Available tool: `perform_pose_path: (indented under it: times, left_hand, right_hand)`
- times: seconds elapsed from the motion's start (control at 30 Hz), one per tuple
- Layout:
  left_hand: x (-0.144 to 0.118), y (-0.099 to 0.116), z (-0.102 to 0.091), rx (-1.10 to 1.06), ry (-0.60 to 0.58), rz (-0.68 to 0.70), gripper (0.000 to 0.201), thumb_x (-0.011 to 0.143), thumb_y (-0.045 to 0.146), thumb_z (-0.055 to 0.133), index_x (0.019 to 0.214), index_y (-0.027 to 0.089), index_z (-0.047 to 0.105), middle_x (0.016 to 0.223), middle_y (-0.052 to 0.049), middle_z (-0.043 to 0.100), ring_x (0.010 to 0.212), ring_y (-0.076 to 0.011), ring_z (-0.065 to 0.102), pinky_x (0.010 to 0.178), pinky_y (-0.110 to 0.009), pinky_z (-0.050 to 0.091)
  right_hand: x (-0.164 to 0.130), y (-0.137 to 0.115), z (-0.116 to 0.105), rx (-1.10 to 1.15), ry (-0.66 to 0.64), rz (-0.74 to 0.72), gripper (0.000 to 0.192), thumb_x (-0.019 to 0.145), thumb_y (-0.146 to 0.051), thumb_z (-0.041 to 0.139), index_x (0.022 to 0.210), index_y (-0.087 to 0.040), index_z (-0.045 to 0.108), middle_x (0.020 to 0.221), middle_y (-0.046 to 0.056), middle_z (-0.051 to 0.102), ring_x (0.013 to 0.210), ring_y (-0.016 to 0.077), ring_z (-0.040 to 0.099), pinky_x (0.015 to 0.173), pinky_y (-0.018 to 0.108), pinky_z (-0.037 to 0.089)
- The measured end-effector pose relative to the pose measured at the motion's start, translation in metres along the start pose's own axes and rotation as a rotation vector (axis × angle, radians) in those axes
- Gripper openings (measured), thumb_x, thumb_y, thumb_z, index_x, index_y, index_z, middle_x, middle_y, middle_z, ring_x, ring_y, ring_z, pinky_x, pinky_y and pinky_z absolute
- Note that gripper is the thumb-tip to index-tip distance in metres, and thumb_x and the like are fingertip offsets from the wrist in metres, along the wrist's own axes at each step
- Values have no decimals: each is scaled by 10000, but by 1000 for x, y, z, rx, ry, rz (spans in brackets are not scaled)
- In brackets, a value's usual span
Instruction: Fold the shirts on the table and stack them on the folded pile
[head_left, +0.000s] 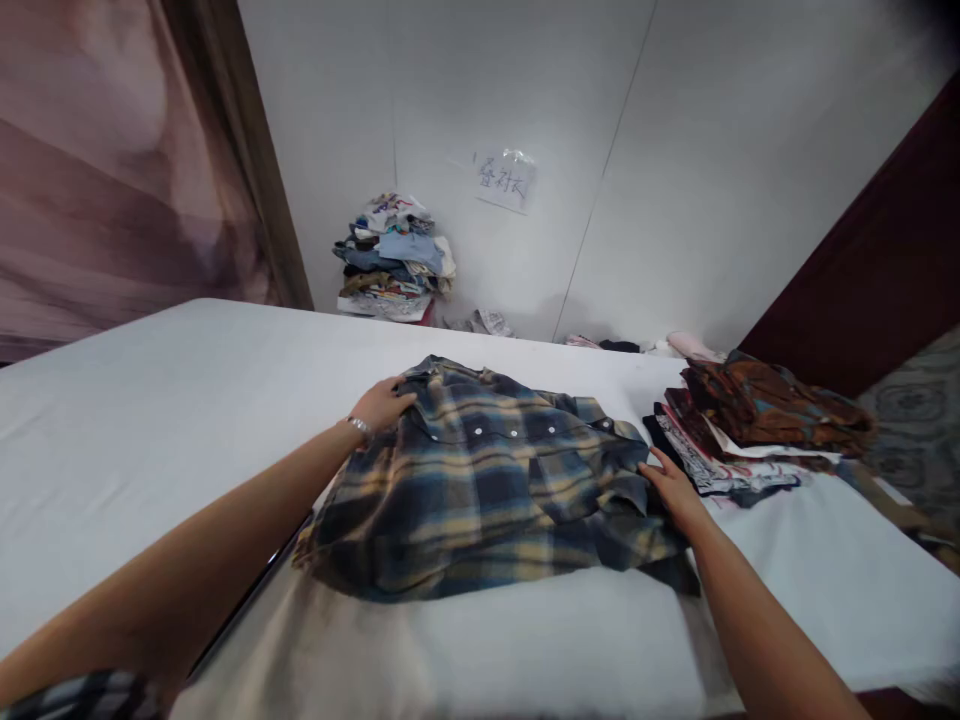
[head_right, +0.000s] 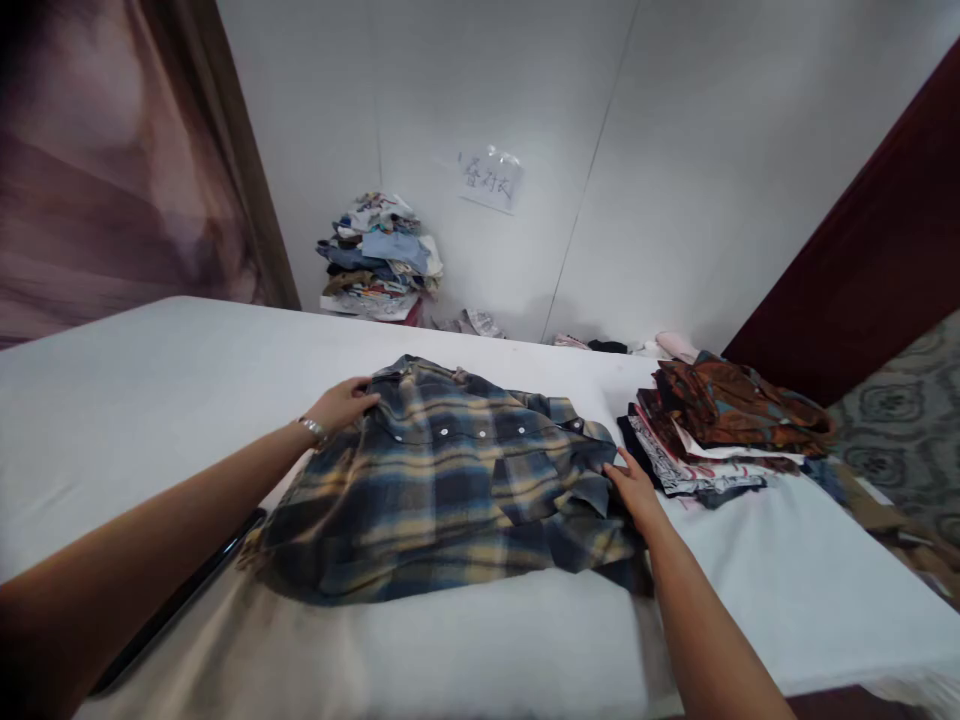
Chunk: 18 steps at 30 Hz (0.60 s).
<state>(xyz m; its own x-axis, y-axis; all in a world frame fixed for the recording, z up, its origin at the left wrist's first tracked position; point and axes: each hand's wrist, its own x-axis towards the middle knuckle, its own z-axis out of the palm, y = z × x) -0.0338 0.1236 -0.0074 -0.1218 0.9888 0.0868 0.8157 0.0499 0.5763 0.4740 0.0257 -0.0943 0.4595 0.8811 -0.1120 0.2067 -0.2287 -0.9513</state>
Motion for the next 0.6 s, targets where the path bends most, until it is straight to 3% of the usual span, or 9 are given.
perform_pose_path:
  times: [0.07,0.2,0.33,0.4,0.47,0.6]
  left_hand:
    - [-32,-14,2,52,-55,91,450,806,384,540,1186,160,631,1121,-90,694,1043,-243,640,943,-340,488]
    - [-105,-32,-1,94,-5,329,406,856,465,479,1109,207,663,1228,-85,648,1131,-246,596,1018,-365,443]
    - [-170,-35,5,132,-228,528,468,843,521,539,1205,238,632,1275,-76,630,1145,-247,596,996,-359,462]
    - [-192,-33,10,199,-299,543,527,798,498,617,1262,250,600,1270,-85,634,1120,-268,609,980,-405,467]
    - [-207,-30,12,249,-323,519,584,768,498,651,1293,252,581,1229,-100,656,1076,-288,626,967,-454,464]
    - [-221,-31,12,276,-346,499,671,663,512,727,1281,283,599,1222,-104,668,1087,-318,623,999,-485,444]
  right_hand:
    - [-11,2,-14,-116,-14,-44,728,692,-449,670,1343,-163,515,881,59,734,873,252,697,832,363,544]
    - [-43,6,-32,-301,16,-200,665,754,-491,605,1333,-173,530,1141,116,691,1118,284,619,993,412,469]
    - [-81,12,-27,-483,-186,-515,633,787,-487,604,1362,-236,513,1363,96,564,1272,282,505,1086,446,380]
    - [-92,14,-21,-598,-243,-593,631,760,-453,632,1344,-233,540,1306,106,606,1214,302,545,1060,480,396]
    - [-96,14,-18,-640,-211,-599,496,780,-425,585,1226,-214,641,1120,115,695,1062,305,620,986,494,442]
    - [-99,11,-30,-386,-106,-484,337,798,-451,543,924,-201,731,895,89,726,853,261,653,829,412,517]
